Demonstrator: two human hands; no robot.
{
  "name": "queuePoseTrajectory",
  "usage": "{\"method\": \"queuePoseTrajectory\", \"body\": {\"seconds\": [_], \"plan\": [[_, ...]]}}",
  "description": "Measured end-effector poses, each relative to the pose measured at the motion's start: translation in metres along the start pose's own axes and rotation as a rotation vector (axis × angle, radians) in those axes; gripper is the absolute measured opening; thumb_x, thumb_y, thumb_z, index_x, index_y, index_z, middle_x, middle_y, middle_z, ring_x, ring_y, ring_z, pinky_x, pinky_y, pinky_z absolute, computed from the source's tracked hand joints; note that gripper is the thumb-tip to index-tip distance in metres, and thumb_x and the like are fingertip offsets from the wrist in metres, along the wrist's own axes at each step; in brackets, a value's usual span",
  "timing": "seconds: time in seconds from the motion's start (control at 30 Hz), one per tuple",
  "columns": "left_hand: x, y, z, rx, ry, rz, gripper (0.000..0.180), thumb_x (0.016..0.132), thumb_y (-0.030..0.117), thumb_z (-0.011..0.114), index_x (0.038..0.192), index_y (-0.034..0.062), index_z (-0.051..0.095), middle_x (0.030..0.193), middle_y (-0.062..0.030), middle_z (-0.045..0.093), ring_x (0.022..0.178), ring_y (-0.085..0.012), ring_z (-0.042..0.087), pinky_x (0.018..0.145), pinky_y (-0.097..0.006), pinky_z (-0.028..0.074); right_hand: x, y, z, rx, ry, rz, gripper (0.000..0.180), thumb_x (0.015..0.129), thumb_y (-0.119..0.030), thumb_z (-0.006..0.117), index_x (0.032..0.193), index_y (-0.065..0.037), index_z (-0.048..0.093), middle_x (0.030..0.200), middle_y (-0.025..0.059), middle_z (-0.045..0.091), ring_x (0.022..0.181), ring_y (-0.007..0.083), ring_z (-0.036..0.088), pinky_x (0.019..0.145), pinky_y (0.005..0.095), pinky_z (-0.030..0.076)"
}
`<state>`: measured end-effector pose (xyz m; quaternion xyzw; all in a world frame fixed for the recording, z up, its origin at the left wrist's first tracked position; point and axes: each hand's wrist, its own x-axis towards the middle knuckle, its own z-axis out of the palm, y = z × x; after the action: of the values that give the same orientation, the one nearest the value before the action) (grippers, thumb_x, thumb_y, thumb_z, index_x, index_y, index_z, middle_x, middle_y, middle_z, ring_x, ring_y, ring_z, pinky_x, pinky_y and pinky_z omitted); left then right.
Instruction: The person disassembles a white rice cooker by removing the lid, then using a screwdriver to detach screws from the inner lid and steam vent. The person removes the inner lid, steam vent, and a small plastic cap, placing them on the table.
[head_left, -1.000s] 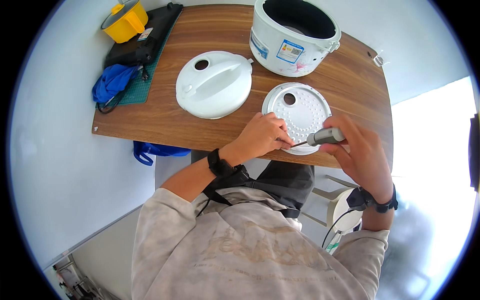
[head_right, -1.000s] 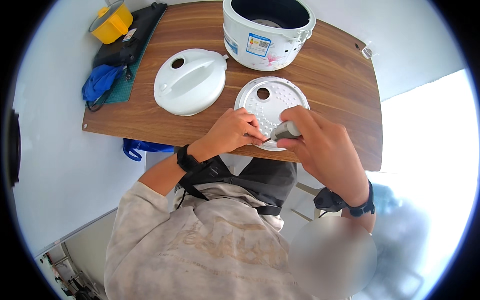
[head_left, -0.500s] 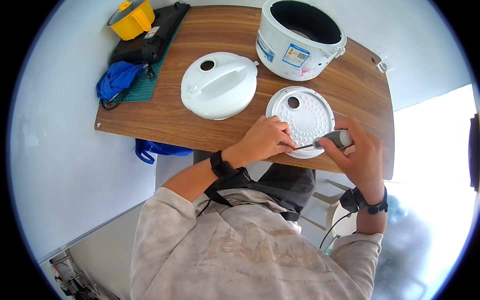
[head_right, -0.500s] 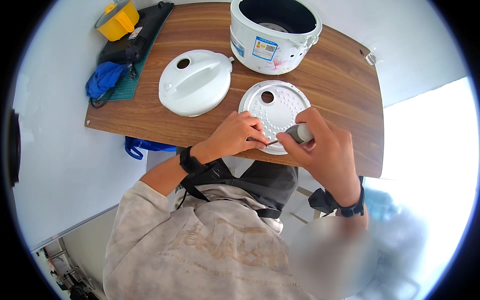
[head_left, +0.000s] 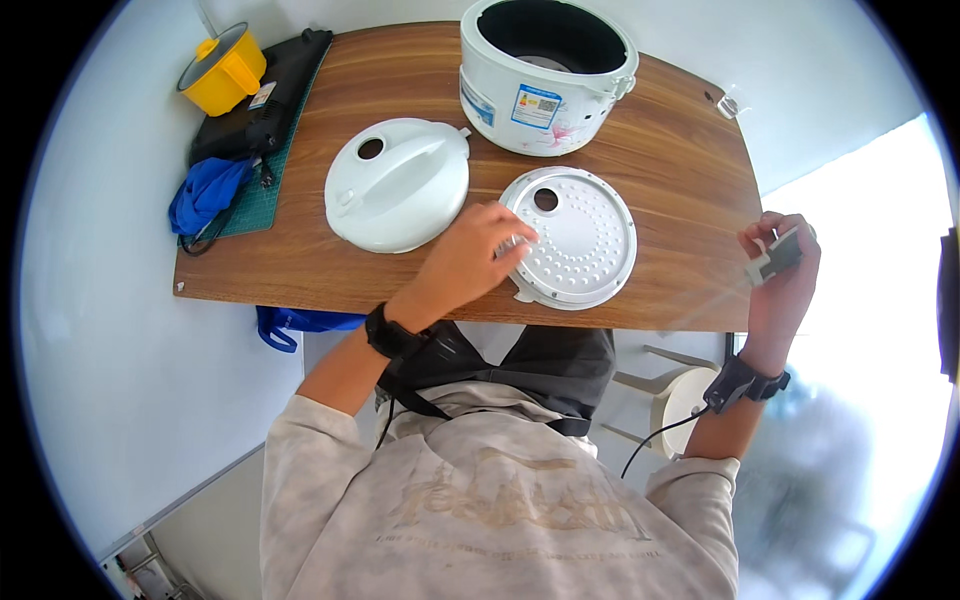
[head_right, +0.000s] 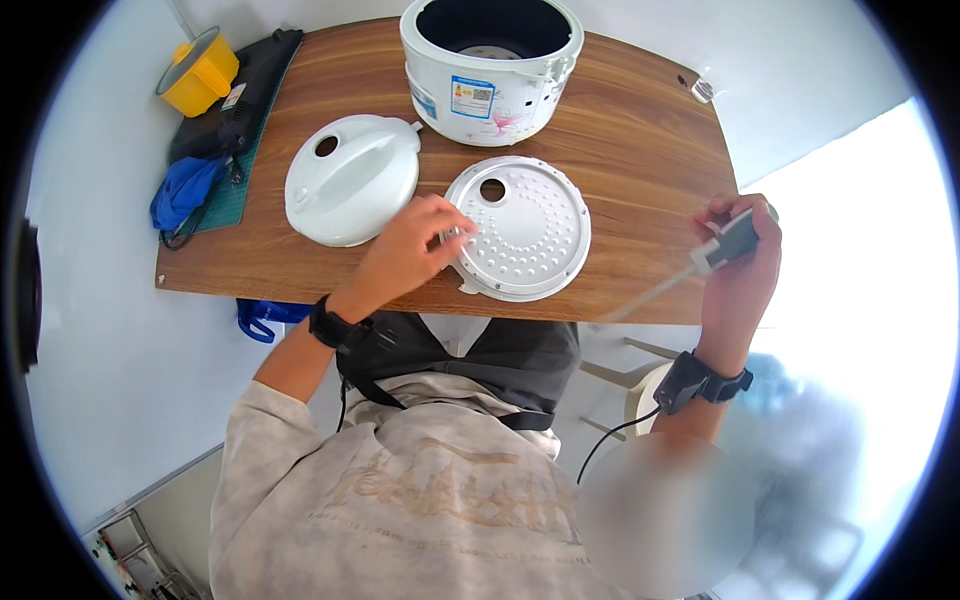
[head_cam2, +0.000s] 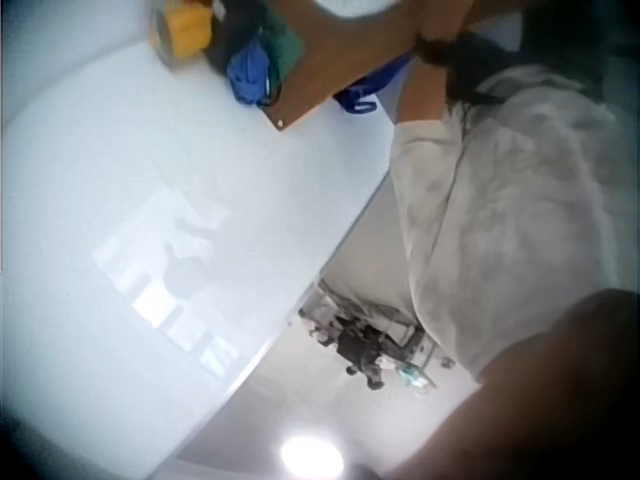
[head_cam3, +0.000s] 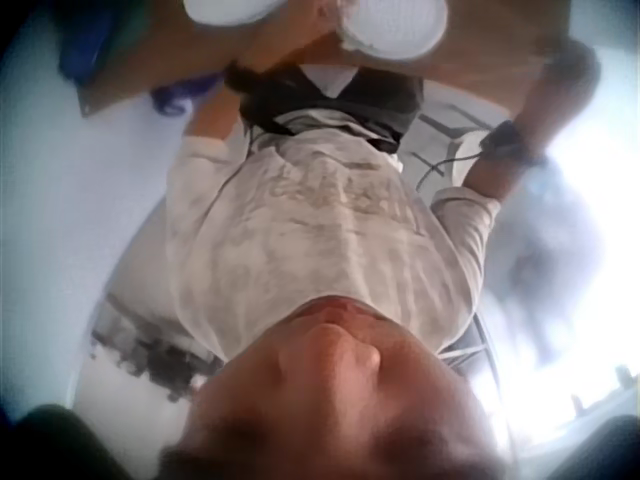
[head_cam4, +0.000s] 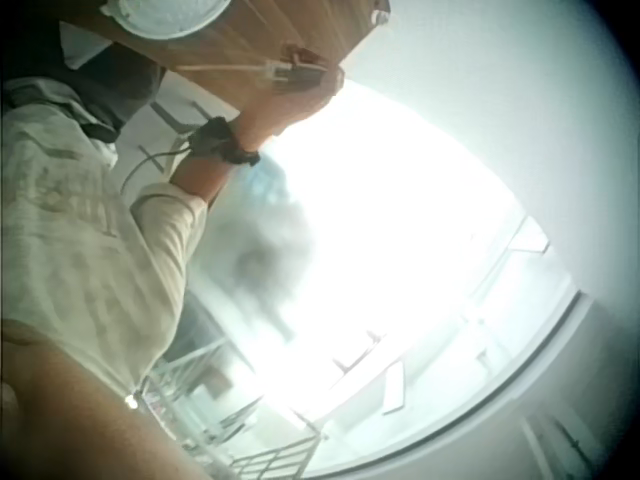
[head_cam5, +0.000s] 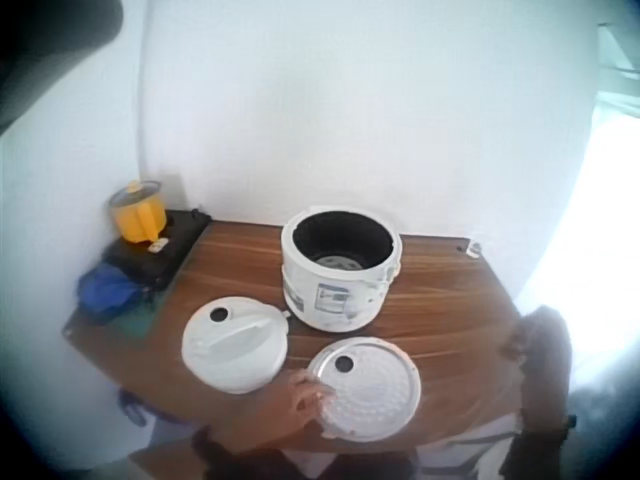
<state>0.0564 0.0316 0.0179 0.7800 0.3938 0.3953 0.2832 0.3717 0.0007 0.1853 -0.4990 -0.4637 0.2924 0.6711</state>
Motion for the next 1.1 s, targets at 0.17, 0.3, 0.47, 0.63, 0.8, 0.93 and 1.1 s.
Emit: {"method": "queuePoseTrajectory", "body": {"seconds": [0.17,0.3,0.47,0.63,0.8,0.93,1.1], "plan": [[0.012,-0.003,-0.018,0.051,0.0,-0.33,0.046,0.093,0.024,0.071,0.135,0.0089,0.058,0.11,-0.0147,0.064,0.081,-0.0214,0.065,0.079,-0.035,0.055,0.005,0.045,-0.037,-0.144,-0.258,0.369,0.015,0.095,-0.022,0.063,0.098,-0.008,0.058,0.08,0.0057,0.06,0.055,0.012,0.053,0.048,0.0261,0.042],[0.017,-0.017,-0.011,0.145,-0.027,-0.321,0.052,0.095,0.035,0.068,0.138,0.0074,0.058,0.111,-0.0167,0.064,0.088,-0.0277,0.066,0.083,-0.039,0.054,-0.006,0.081,-0.03,-0.675,-0.531,0.473,0.025,0.094,-0.023,0.068,0.111,-0.007,0.061,0.079,0.0051,0.062,0.051,0.012,0.053,0.044,0.027,0.041],[0.026,-0.016,-0.006,0.241,-0.112,-0.36,0.052,0.096,0.043,0.065,0.133,0.0054,0.062,0.112,-0.0201,0.063,0.098,-0.036,0.065,0.089,-0.043,0.052,-0.02,0.089,-0.002,-0.853,-0.674,0.395,0.044,0.092,-0.026,0.07,0.128,-0.004,0.059,0.077,0.0106,0.066,0.054,0.0172,0.059,0.048,0.0306,0.049],[0.025,-0.012,0.001,0.301,-0.078,-0.354,0.049,0.095,0.041,0.065,0.128,0.0054,0.065,0.104,-0.019,0.063,0.097,-0.0355,0.064,0.089,-0.043,0.052,-0.021,0.087,0.007,-0.833,-0.701,0.384,0.047,0.091,-0.025,0.071,0.129,-0.001,0.058,0.078,0.0135,0.068,0.052,0.0187,0.06,0.048,0.0319,0.05],[0.026,-0.007,-0.003,0.239,-0.083,-0.352,0.048,0.094,0.036,0.069,0.128,0.0023,0.064,0.107,-0.0176,0.068,0.092,-0.0313,0.068,0.084,-0.04,0.055,-0.024,0.094,0.007,-0.845,-0.652,0.398,0.044,0.091,-0.024,0.07,0.126,0.0,0.059,0.071,0.013,0.067,0.047,0.0185,0.059,0.047,0.0317,0.048],[0.024,-0.006,-0.006,0.044,-0.086,-0.404,0.052,0.092,0.032,0.073,0.13,-0.0004,0.06,0.112,-0.0168,0.071,0.091,-0.0257,0.071,0.079,-0.037,0.056,-0.023,0.096,0.002,-0.815,-0.66,0.37,0.042,0.091,-0.023,0.07,0.125,0.0,0.06,0.066,0.0115,0.066,0.046,0.0179,0.058,0.046,0.0311,0.045],[0.02,-0.007,-0.007,-0.183,-0.04,-0.441,0.066,0.089,0.028,0.079,0.141,0.0018,0.049,0.11,-0.0162,0.071,0.095,-0.0199,0.069,0.08,-0.034,0.057,-0.027,0.099,-0.004,-0.75,-0.625,0.33,0.038,0.091,-0.023,0.07,0.121,0.0,0.063,0.067,0.01,0.065,0.047,0.0162,0.057,0.049,0.0297,0.044]]}}
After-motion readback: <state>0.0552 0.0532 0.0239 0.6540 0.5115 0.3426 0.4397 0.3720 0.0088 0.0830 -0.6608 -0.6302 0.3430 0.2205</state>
